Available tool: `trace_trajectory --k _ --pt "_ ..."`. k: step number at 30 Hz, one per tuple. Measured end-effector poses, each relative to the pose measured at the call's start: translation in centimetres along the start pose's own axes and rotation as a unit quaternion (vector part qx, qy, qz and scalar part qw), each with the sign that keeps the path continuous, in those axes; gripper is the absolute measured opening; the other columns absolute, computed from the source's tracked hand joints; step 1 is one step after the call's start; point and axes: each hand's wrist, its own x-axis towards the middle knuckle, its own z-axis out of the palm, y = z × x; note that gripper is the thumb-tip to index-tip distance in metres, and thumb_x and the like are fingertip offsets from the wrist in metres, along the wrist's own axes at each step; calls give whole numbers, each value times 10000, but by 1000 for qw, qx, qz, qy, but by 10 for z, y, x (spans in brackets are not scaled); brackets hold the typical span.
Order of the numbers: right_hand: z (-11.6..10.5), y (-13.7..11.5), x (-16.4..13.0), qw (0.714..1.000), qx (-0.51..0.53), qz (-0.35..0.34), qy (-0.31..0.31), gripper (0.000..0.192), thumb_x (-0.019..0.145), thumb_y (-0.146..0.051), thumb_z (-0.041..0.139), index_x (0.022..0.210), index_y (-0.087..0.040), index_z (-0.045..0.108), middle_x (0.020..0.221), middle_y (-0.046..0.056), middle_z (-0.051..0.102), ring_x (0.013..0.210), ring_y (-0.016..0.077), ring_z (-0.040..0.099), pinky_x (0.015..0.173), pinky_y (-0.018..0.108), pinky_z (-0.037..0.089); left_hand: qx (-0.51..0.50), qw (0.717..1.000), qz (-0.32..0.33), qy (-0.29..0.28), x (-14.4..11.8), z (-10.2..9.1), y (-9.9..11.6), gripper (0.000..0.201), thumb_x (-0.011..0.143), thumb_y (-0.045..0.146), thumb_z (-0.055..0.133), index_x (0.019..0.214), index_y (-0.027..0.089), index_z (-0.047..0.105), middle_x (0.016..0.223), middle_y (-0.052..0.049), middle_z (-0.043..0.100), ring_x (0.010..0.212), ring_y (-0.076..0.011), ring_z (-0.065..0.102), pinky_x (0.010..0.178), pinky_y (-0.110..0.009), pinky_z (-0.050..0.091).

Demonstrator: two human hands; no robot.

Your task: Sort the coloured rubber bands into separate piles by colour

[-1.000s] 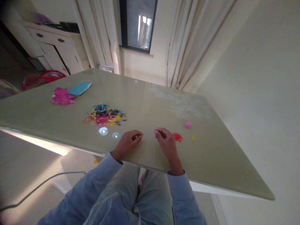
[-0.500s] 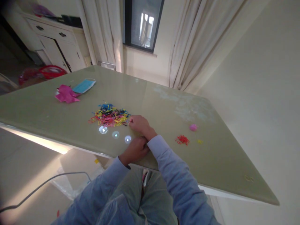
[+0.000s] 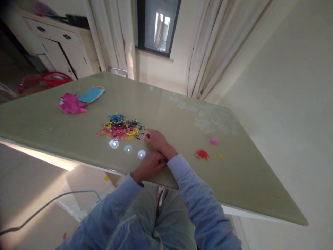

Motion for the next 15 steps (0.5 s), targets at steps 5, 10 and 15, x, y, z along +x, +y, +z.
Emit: trace_trajectory --k 5,10,15 --pt "-7 -4 -17 967 234 -1 99 110 830 -276 559 826 -173 598 731 -2 603 655 118 522 639 240 401 -16 1000 9 17 0 1 0 226 856 168 540 786 163 755 810 -81 743 746 -191 651 671 -284 431" --pt "-34 -29 -56 774 620 66 115 241 816 -455 563 809 -227 485 765 -16 564 528 95 417 521 241 372 6 1000 -20 7 1 2 -1 208 854 192 537 742 160 709 757 -77 706 701 -188 626 632 -275 394" --pt "-54 -36 -89 678 721 79 120 201 786 -403 579 803 -239 465 751 -21 508 504 95 319 503 245 342 -5 999 -21 39 -2 3 -4 137 845 186 547 813 173 679 769 -58 690 717 -186 618 649 -269 391"
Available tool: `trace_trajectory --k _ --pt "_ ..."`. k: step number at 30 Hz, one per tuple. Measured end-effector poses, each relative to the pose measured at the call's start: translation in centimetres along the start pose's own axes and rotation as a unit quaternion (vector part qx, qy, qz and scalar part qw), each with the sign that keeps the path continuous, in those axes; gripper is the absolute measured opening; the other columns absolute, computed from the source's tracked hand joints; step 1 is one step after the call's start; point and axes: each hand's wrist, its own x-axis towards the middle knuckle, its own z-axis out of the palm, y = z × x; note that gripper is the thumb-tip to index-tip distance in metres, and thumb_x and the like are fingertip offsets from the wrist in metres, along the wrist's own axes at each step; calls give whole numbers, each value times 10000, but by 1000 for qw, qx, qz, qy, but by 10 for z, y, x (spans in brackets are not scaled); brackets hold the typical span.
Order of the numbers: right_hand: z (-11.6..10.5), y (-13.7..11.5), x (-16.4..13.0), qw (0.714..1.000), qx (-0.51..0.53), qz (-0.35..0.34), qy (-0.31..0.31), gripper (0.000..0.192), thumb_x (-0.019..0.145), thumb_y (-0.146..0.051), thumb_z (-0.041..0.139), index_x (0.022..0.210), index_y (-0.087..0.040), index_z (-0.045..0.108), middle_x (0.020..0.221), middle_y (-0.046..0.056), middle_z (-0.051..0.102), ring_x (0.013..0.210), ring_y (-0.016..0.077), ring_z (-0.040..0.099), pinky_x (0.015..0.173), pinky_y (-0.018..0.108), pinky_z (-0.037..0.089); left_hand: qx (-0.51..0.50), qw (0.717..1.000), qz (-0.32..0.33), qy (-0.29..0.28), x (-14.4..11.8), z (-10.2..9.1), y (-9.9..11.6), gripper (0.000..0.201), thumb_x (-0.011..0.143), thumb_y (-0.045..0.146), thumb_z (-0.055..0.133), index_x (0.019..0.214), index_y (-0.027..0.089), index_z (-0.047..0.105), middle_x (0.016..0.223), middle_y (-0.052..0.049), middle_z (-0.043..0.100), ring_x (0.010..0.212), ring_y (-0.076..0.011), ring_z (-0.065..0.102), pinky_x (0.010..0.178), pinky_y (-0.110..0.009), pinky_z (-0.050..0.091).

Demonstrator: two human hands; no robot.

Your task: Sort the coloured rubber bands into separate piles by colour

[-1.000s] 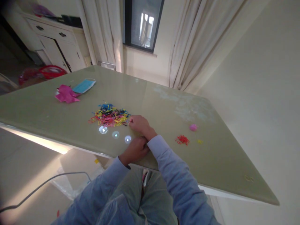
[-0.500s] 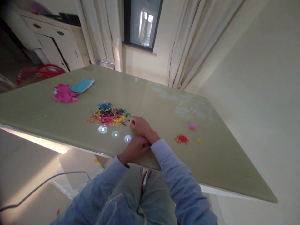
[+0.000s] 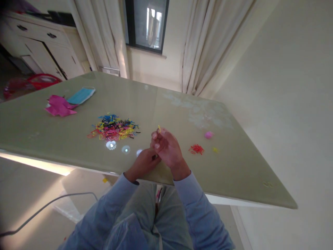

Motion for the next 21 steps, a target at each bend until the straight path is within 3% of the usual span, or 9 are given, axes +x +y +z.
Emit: trace_trajectory --k 7,13,17,21 --pt "-19 -5 -13 997 -17 -33 65 247 734 -425 625 756 -234 469 740 -14 531 505 92 313 501 251 379 -57 997 41 14 -1 0 -4 168 886 206 556 925 187 718 869 -43 710 815 -173 632 761 -276 446" --pt "-39 -9 -28 991 -56 -74 94 267 747 -420 644 749 -227 459 733 -23 511 500 74 324 496 233 370 -62 997 36 8 -1 -2 -4 195 910 230 542 951 187 727 898 -43 725 817 -165 638 771 -280 463" --pt "-67 -14 -48 977 -130 -93 143 318 743 -463 663 731 -226 452 734 -11 543 506 78 340 505 244 379 -62 997 38 12 -1 -3 -4 207 920 247 533 957 185 727 902 -49 725 840 -170 647 792 -289 474" --pt "-113 -28 -71 954 -190 -106 205 321 700 -451 716 724 -219 495 718 -8 583 524 87 408 512 248 386 -57 997 43 12 -1 -1 -8 219 926 277 531 952 183 727 883 -50 721 821 -172 647 770 -295 477"
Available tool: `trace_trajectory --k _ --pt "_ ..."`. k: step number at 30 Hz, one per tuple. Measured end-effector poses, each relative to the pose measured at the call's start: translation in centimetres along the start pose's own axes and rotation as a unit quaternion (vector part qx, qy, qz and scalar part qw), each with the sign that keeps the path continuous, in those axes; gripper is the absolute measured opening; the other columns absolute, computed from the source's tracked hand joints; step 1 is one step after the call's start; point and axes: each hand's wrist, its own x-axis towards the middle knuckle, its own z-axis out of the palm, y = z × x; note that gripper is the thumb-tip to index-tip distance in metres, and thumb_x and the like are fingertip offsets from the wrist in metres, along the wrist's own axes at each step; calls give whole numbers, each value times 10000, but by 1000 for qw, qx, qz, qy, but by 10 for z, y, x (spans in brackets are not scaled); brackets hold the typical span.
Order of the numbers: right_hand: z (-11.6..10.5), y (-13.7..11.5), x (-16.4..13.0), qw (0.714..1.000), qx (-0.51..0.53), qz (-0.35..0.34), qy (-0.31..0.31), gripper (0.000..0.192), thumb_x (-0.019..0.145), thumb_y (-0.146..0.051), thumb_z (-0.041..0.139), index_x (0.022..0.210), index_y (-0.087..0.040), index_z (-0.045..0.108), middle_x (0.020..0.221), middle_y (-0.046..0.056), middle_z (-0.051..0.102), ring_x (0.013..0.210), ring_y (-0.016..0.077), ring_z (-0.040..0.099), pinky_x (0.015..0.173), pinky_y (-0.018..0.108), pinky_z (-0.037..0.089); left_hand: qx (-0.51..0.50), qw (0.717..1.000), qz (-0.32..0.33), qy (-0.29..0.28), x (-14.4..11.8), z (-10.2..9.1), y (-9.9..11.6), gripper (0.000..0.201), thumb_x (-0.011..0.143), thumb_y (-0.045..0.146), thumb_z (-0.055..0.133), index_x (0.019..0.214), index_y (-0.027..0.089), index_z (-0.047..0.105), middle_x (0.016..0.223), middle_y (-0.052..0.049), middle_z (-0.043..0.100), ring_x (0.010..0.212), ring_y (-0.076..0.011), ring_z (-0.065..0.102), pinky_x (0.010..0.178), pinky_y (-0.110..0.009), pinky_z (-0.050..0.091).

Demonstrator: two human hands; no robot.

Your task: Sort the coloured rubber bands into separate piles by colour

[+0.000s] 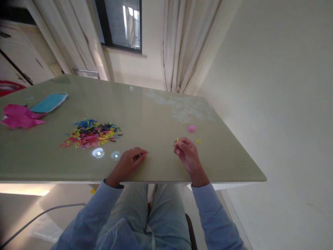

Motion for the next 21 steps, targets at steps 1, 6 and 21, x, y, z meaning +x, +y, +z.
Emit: trace_trajectory --k 1,6,21 --pt "-15 1 1 1000 -17 -3 25 315 685 -441 734 740 -218 519 697 -14 588 524 91 429 512 248 387 1 1000 3 2 0 1 -1 220 927 281 529 947 184 726 879 -48 720 810 -170 646 764 -295 476" --pt "-85 6 14 975 -139 -18 170 409 571 -431 820 806 -177 602 704 16 665 516 97 502 497 242 392 0 1000 13 5 -1 2 -5 223 930 293 525 949 187 721 882 -44 721 803 -165 645 757 -290 473" --pt "-137 22 32 874 -426 -49 229 398 707 -537 596 832 -164 655 767 80 700 588 174 609 653 328 478 5 1000 10 15 0 -1 -4 244 911 325 533 933 188 734 860 -39 726 779 -158 648 745 -277 483"
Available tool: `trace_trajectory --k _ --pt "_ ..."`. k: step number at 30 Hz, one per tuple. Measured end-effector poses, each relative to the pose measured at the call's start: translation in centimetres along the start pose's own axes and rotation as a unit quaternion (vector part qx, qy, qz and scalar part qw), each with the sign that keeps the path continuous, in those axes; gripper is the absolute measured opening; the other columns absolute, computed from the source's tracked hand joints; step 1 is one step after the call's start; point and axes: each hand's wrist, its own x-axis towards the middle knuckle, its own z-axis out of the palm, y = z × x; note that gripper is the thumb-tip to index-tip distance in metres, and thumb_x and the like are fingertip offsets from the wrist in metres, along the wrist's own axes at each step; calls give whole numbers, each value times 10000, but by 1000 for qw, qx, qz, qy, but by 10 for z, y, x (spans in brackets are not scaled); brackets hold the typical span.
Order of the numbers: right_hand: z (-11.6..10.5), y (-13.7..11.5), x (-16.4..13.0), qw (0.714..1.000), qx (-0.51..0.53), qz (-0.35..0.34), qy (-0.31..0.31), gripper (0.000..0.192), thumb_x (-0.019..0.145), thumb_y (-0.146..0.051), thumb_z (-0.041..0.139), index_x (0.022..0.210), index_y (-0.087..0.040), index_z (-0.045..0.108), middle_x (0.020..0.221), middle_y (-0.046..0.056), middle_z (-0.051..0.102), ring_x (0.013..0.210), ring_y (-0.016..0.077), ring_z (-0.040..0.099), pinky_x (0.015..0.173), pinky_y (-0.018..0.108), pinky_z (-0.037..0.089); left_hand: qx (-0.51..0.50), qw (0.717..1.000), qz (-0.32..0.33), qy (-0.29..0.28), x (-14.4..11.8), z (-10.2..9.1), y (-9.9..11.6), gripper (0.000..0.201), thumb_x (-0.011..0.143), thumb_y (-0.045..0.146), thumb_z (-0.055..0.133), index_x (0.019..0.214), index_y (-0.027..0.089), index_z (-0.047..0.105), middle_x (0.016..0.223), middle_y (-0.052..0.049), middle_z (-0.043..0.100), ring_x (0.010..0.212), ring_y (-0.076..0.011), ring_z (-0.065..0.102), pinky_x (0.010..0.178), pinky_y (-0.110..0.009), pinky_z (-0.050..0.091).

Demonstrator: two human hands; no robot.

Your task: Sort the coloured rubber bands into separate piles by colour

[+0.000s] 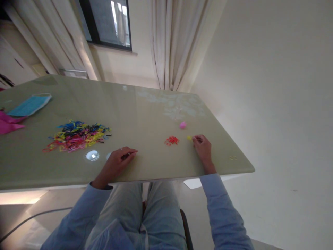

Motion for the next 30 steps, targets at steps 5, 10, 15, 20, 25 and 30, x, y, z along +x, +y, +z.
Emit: trace_trajectory --k 5,10,15,20,25,30 --pt "2 1 -6 1000 -5 -18 2 368 744 -510 574 841 -167 668 761 77 706 613 188 624 663 327 494 -8 1000 3 4 0 0 -1 251 910 334 538 927 181 737 841 -40 722 755 -154 639 729 -273 482" --pt "9 0 -8 996 -11 -70 -57 338 785 -469 582 938 -190 695 878 87 761 721 211 677 722 339 521 -12 1000 2 5 0 0 -1 241 910 329 549 933 181 738 842 -36 718 757 -153 637 723 -272 476" --pt "13 2 -3 994 -46 -88 -45 326 797 -443 571 940 -191 721 902 93 768 760 224 693 771 358 529 -9 1000 -7 4 -1 0 0 245 917 328 544 939 180 738 845 -36 716 762 -150 634 715 -268 468" --pt "10 5 -6 997 -21 -69 -22 342 792 -454 583 929 -176 728 883 94 762 726 206 674 730 330 524 -9 1000 -9 9 0 -1 0 242 907 330 551 925 179 740 837 -40 722 763 -156 641 717 -271 470" --pt "6 5 -15 998 -9 -64 -27 381 807 -469 563 966 -165 728 880 96 757 641 187 645 660 321 519 -27 999 -21 30 -1 -3 2 235 894 325 566 916 176 746 854 -46 736 775 -159 656 734 -273 481" --pt "0 2 -31 992 -39 -111 -48 422 791 -520 558 945 -172 740 846 99 755 668 215 672 706 349 543 -70 992 -75 74 -9 -11 1 265 878 362 575 931 172 752 887 -61 750 795 -171 671 724 -271 496"
